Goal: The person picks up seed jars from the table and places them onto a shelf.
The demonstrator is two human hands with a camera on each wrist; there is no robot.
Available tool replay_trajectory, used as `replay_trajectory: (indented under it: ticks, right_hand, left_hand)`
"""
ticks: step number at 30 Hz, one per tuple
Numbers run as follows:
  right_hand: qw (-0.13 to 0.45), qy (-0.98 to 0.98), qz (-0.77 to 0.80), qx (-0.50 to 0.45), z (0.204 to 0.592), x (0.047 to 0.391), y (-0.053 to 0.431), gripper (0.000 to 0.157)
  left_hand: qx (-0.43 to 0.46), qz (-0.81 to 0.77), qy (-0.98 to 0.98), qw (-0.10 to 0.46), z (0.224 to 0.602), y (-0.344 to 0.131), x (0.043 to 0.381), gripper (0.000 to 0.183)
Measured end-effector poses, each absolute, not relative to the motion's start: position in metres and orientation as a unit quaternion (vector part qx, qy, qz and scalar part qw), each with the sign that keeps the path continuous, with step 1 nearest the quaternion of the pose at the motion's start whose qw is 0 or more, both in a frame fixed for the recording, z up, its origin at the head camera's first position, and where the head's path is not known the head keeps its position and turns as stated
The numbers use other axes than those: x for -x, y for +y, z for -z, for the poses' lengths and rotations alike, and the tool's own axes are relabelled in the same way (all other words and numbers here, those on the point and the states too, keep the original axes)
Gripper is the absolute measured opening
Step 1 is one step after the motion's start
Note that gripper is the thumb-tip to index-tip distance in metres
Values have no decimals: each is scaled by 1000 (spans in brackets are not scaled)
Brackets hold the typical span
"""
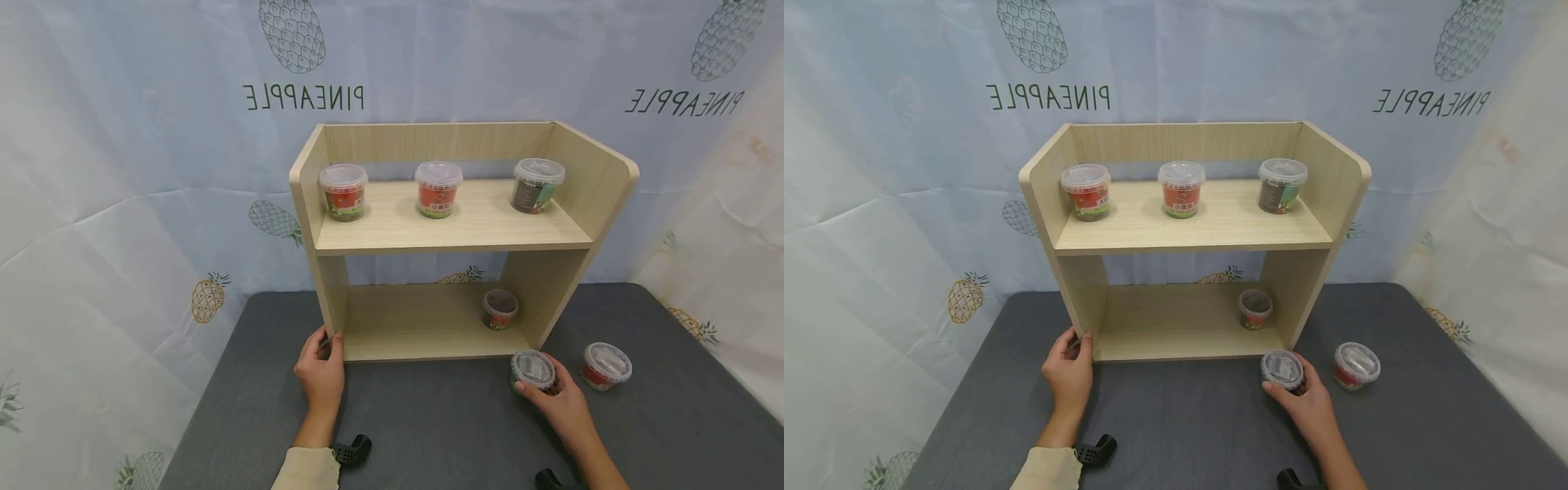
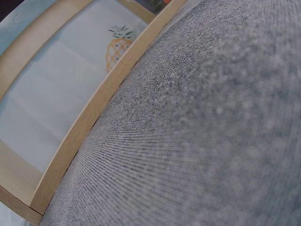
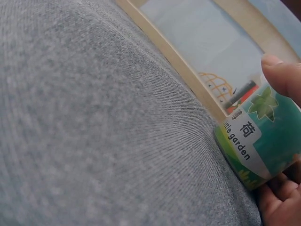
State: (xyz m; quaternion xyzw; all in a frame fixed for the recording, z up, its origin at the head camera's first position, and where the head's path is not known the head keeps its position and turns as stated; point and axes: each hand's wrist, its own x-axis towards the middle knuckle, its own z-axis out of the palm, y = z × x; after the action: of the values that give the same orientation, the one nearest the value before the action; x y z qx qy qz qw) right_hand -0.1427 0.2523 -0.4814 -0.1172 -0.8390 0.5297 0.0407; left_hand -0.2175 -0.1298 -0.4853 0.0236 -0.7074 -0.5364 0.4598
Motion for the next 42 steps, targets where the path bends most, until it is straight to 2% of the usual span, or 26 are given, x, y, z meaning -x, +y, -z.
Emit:
replay_trajectory:
  ticks: [7, 11, 17, 25, 29, 35, 42]
  right_hand:
    - [50, -848, -516, 112, 480, 144, 251, 85]
    - [49, -849, -515, 106, 480, 146, 251, 85]
    - [49, -848, -518, 102, 481, 148, 251, 85]
    - [43, -851, -513, 104, 480, 150, 249, 86]
    - [61, -847, -517, 103, 478, 149, 245, 81]
    - [98, -830, -546, 54, 475, 147, 229, 68]
    - [98, -812, -575, -2, 464, 169, 194, 72]
  left_hand:
    - [-24, 527, -710, 467, 456, -123, 201, 23]
    - [-20, 528, -706, 471, 452, -123, 199, 23]
    - [-16, 528, -700, 481, 471, -131, 212, 23]
    - [-31, 543, -706, 454, 487, -140, 217, 23]
    - [-26, 546, -706, 450, 487, -140, 216, 23]
    - [-17, 549, -706, 447, 485, -134, 212, 22]
    - [-19, 554, -702, 446, 490, -134, 215, 22]
